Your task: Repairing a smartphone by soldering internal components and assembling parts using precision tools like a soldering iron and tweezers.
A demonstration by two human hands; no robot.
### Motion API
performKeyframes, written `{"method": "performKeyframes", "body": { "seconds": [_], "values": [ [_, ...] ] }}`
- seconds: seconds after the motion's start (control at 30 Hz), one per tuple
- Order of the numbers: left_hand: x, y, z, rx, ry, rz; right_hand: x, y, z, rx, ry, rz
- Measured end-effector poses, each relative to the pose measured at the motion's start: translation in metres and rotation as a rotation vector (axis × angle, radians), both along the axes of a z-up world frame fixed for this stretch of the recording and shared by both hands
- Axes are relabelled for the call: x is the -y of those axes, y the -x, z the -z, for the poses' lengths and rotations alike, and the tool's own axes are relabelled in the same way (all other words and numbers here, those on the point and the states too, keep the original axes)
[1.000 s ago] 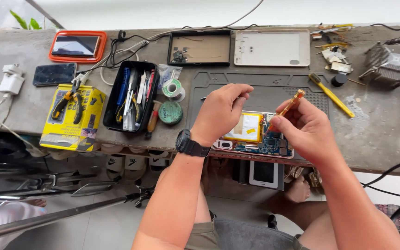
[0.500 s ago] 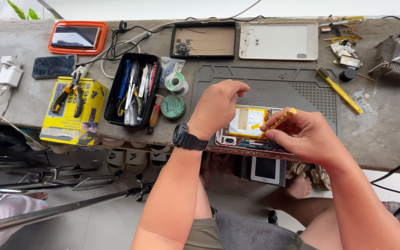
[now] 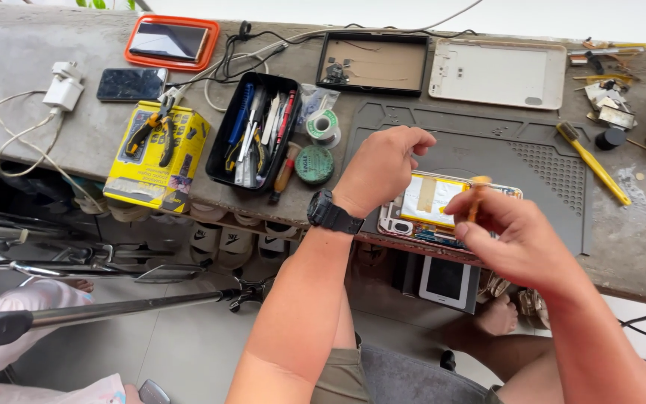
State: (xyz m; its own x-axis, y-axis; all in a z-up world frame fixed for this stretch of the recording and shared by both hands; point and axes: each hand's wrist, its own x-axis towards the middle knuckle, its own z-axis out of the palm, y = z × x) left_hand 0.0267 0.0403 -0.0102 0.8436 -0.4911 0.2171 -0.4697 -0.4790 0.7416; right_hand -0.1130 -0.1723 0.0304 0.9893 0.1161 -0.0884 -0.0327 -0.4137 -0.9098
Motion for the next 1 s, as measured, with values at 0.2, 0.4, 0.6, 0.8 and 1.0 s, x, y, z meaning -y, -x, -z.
{"method": "performKeyframes", "body": {
  "seconds": [0.2,0.4,0.6,0.8,1.0],
  "values": [
    [-0.013,0.001,0.008,-0.099,0.128,0.012,-0.046,0.01,-0.022,-0.12,0.549,-0.235],
    [-0.018,0.001,0.013,-0.123,0.185,0.029,-0.068,0.014,-0.031,-0.185,0.999,-0.506],
    [-0.026,-0.002,0.006,-0.047,0.305,0.019,-0.068,0.015,-0.033,-0.228,1.061,-0.557],
    [-0.052,0.002,-0.011,0.113,0.007,-0.053,-0.066,0.011,-0.038,-0.223,1.026,-0.551],
    [-0.061,0.01,-0.006,-0.064,-0.232,-0.065,-0.067,0.004,-0.057,-0.181,0.876,-0.526]
  ]
}}
